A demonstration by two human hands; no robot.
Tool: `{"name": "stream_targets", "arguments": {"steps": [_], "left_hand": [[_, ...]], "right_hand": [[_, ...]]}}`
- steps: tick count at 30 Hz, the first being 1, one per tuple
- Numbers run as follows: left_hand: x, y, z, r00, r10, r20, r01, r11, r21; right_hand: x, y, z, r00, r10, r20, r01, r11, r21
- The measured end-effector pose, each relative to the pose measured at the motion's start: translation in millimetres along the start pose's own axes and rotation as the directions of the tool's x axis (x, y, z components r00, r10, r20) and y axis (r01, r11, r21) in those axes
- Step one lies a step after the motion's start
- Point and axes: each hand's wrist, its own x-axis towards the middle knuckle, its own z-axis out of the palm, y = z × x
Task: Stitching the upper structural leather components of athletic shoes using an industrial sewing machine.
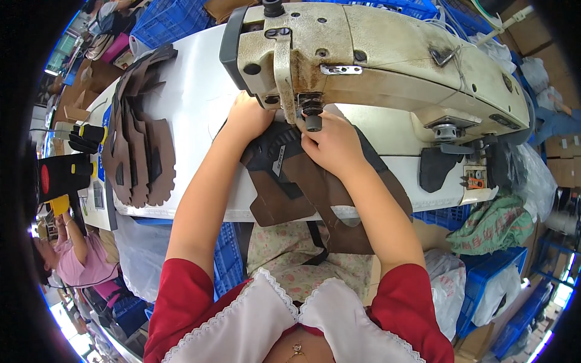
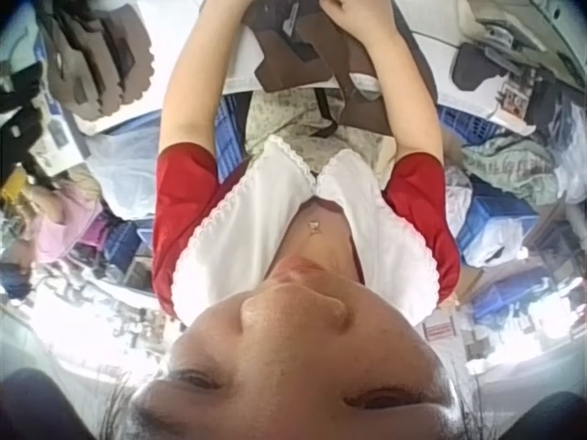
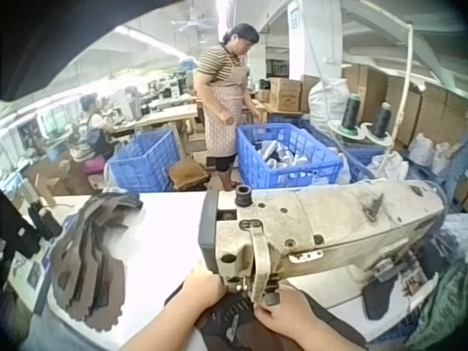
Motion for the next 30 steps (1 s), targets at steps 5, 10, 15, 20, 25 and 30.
{"name": "stream_targets", "arguments": {"steps": [5, 10, 15, 20, 25, 30], "left_hand": [[13, 11, -13, 0.87, -0.185, 0.458, 0.198, 0.98, 0.02], [14, 8, -14, 0.862, -0.178, 0.475, 0.185, 0.982, 0.032], [3, 1, 2, 0.999, -0.032, 0.012, 0.033, 0.998, -0.045], [6, -1, 10, 1.0, -0.003, -0.007, 0.002, 0.998, -0.068], [7, -1, 7, 1.0, 0.023, -0.008, -0.023, 0.999, -0.049], [19, 13, -15, 0.835, -0.212, 0.507, 0.215, 0.975, 0.054]], "right_hand": [[-1, 1, -7, 1.0, 0.003, -0.002, -0.003, 0.999, 0.036], [0, -1, -6, 1.0, 0.007, -0.03, -0.006, 0.999, 0.046], [1, -3, -2, 0.995, -0.034, -0.096, 0.041, 0.997, 0.072], [0, 3, -4, 0.999, -0.003, -0.037, 0.005, 0.998, 0.055], [2, 2, -4, 1.0, -0.004, -0.031, 0.005, 0.999, 0.051], [1, 6, -2, 0.999, 0.029, -0.033, -0.027, 0.998, 0.052]]}}
